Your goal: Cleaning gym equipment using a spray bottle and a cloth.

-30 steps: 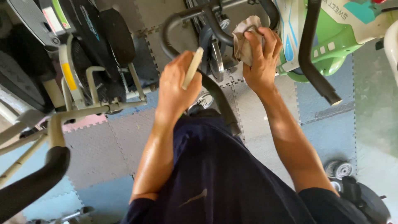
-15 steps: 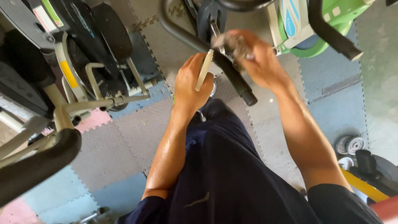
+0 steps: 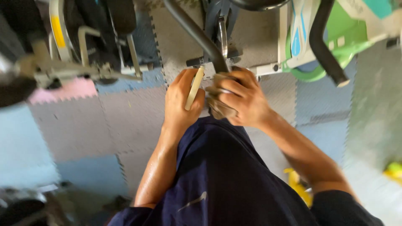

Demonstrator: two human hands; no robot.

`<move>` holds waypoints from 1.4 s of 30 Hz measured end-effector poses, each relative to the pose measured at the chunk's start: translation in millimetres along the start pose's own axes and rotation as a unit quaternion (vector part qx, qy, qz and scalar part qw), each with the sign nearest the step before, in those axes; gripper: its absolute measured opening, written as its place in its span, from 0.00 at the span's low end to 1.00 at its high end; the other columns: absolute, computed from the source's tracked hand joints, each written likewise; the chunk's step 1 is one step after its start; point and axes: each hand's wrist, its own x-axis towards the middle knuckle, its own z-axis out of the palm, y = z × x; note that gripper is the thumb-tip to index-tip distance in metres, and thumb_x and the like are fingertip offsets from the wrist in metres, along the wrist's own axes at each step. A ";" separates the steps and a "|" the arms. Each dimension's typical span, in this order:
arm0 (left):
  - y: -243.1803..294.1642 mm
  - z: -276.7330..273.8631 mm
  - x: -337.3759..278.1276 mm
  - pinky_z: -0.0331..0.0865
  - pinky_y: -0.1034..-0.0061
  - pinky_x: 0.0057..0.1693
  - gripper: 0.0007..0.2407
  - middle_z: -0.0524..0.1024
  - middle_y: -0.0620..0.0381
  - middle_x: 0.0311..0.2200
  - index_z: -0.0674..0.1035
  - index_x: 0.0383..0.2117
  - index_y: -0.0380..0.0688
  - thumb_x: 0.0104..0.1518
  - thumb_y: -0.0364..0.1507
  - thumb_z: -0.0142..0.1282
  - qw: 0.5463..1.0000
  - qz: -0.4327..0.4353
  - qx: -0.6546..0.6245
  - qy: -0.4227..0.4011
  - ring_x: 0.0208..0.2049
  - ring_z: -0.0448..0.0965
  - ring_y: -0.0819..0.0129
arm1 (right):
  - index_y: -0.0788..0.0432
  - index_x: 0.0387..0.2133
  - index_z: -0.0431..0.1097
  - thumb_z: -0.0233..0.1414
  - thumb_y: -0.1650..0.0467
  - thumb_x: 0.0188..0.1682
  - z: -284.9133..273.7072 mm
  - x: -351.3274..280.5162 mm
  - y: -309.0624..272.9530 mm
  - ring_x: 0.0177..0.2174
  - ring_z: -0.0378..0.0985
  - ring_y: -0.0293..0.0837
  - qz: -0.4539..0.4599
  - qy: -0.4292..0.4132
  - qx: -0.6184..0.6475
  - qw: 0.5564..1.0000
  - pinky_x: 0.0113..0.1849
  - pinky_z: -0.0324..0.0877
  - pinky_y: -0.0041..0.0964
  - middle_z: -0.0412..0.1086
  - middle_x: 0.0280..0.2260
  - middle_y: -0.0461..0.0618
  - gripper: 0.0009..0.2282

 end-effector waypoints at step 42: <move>-124.6 223.1 40.4 0.75 0.64 0.44 0.16 0.79 0.38 0.39 0.76 0.48 0.33 0.53 0.26 0.57 0.970 0.064 0.100 0.214 0.37 0.83 0.49 | 0.59 0.47 0.70 0.45 0.62 0.61 145.6 -87.6 249.1 0.31 0.77 0.34 0.457 0.067 0.336 0.821 0.35 0.76 0.37 0.76 0.36 0.43 0.13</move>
